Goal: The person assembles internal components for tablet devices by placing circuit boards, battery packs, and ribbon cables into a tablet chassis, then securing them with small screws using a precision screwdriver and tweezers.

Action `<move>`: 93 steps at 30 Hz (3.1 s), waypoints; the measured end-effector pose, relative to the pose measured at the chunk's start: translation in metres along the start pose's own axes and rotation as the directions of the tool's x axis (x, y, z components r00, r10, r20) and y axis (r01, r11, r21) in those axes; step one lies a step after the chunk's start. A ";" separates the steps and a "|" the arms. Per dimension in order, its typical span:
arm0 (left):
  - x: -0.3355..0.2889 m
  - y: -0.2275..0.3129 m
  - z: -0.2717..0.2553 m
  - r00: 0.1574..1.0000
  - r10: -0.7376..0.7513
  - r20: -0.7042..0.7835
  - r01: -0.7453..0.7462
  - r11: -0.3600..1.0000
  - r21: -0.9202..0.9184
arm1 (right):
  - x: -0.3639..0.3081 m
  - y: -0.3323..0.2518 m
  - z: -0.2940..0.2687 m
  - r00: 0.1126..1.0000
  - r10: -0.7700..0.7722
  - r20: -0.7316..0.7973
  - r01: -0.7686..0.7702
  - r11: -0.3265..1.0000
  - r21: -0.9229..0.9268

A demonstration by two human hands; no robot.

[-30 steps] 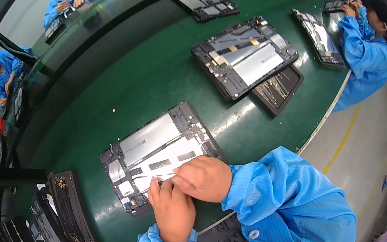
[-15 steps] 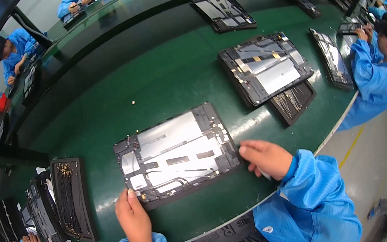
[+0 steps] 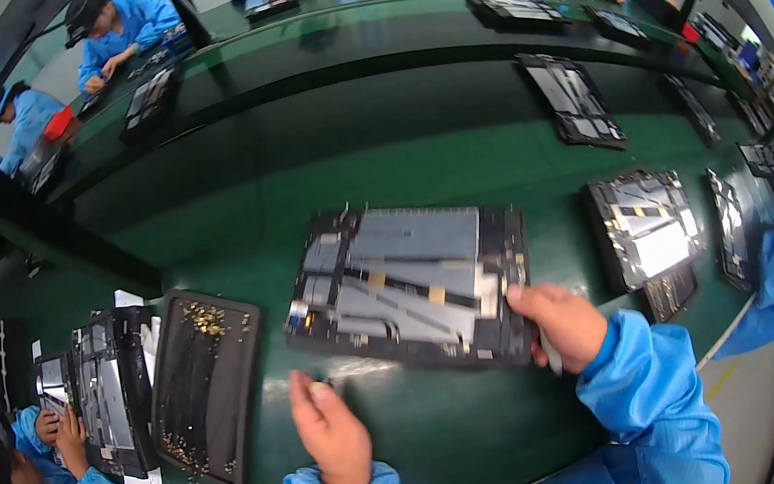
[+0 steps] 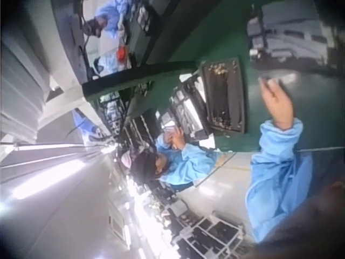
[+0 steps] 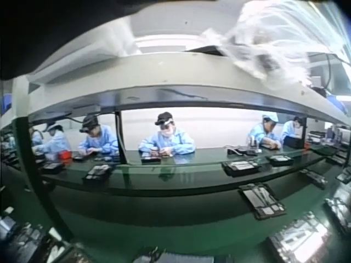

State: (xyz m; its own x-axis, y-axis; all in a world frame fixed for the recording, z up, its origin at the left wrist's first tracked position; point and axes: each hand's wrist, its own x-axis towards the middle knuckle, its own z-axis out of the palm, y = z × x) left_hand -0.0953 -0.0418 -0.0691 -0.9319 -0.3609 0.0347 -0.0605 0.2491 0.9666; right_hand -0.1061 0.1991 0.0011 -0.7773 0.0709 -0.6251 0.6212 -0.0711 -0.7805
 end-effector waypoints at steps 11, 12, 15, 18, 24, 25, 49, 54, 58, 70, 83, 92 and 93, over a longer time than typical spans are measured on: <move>0.007 0.010 0.003 0.951 0.230 0.207 -0.289 0.899 0.328 | 0.126 -0.085 0.104 0.907 -0.414 -0.076 0.420 0.887 0.192; 0.006 0.010 0.005 0.951 0.226 0.210 -0.287 0.898 0.333 | 0.128 -0.083 0.091 0.903 -0.413 -0.114 0.428 0.884 0.188; 0.005 0.014 0.003 0.955 0.135 0.264 -0.228 0.903 0.364 | 0.143 -0.070 0.053 0.877 -0.281 -0.391 0.423 0.838 0.345; 0.006 0.019 0.004 0.956 0.177 0.236 -0.257 0.891 0.374 | 0.146 -0.065 0.003 0.813 -0.152 -0.562 0.439 0.794 0.421; 0.007 0.031 0.012 0.937 0.140 0.319 -0.291 0.819 0.494 | 0.151 -0.060 -0.085 0.670 0.078 -0.738 0.559 0.600 0.571; 0.006 0.029 0.013 0.937 0.166 0.307 -0.309 0.804 0.509 | 0.156 -0.063 -0.090 0.664 0.128 -0.737 0.561 0.566 0.604; 0.005 0.021 0.028 0.615 -0.298 0.730 0.770 0.423 -0.477 | 0.017 0.021 0.067 0.929 0.169 0.330 -0.358 0.637 0.683; -0.015 0.057 0.018 0.724 -0.349 0.595 0.637 0.670 -0.381 | -0.034 0.070 0.085 0.796 0.146 0.588 -0.298 0.939 0.170; -0.005 0.061 -0.035 0.648 -0.170 0.742 0.611 0.698 -0.374 | -0.051 0.127 0.073 0.509 -0.155 0.846 0.440 0.892 -0.101; 0.016 0.026 -0.008 0.895 -0.174 0.410 0.101 0.976 0.194 | -0.059 0.120 0.086 0.460 0.159 0.874 0.372 0.859 -0.352; 0.098 -0.019 -0.116 0.994 0.109 -0.031 -0.039 0.580 0.814 | -0.048 0.115 0.101 0.678 0.003 0.735 0.151 0.978 -0.143; 0.084 -0.004 -0.117 0.942 0.336 0.003 -0.250 0.693 0.676 | -0.041 0.096 0.091 0.669 0.163 0.725 0.034 0.968 -0.249; 0.083 -0.004 -0.117 0.928 0.368 0.063 -0.299 0.632 0.714 | -0.042 0.092 0.090 0.674 0.151 0.723 0.044 0.969 -0.243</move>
State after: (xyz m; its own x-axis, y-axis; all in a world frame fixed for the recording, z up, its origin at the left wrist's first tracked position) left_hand -0.1304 -0.1781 -0.0399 -0.9094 -0.1865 0.3717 -0.0146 0.9077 0.4194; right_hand -0.0255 0.0999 -0.0436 -0.5026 -0.6821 -0.5312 0.5921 0.1762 -0.7864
